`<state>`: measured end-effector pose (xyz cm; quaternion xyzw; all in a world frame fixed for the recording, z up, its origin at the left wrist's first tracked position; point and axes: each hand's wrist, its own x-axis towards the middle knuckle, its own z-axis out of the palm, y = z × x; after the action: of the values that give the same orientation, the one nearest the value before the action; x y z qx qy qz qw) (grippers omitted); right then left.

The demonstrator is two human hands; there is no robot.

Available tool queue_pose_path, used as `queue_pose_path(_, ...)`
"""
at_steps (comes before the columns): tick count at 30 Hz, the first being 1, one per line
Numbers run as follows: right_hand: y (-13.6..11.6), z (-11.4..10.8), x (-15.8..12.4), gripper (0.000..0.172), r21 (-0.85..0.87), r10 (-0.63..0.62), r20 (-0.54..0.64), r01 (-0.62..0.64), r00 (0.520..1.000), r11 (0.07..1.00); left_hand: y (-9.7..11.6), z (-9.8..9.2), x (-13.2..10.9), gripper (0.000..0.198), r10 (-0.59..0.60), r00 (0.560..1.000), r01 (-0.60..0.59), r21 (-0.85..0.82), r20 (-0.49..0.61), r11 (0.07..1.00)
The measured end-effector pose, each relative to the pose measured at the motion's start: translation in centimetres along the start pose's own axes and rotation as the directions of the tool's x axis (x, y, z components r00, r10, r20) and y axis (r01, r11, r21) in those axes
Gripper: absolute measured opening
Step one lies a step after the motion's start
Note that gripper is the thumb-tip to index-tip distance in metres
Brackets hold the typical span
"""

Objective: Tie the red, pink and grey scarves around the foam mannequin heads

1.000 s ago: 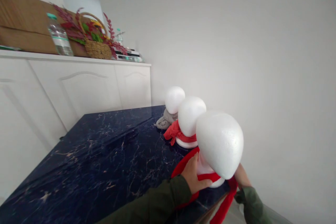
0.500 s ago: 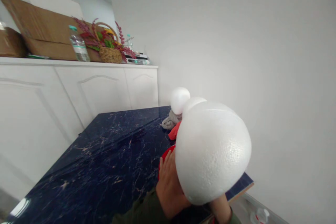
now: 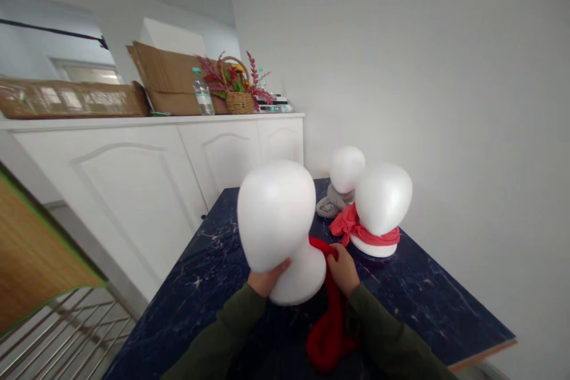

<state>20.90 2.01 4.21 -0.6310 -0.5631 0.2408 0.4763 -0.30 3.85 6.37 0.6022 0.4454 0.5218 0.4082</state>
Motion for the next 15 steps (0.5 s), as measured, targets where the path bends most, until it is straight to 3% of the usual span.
queue_pose_path(4, 1.7, 0.1, 0.5, 0.027, 0.017, 0.065, 0.041, -0.066, 0.997, 0.998, -0.1, -3.1, 2.4, 0.055, 0.026, 0.990, -0.028, -0.011, -0.141, 1.000)
queue_pose_path(8, 1.5, 0.4, -1.7, 0.022, 0.081, 0.080, 0.304, -0.109, 0.949, 0.991, -0.8, -3.8, 5.4, 0.056, 0.083, 0.928, -0.046, 0.109, -0.364, 0.993)
queue_pose_path(11, -0.1, 0.1, -4.6, 0.026, 0.184, 0.057, 0.561, -0.191, 0.826, 0.964, -2.4, -2.5, 7.2, 0.057, 0.125, 0.901, -0.059, 0.168, -0.416, 0.984)
queue_pose_path(15, -3.3, -1.6, -8.3, 0.025, 0.225, -0.011, 0.821, -0.305, 0.571, 0.925, -4.9, 0.0, 9.2, 0.062, 0.247, 0.908, -0.155, 0.278, -0.337, 0.948)
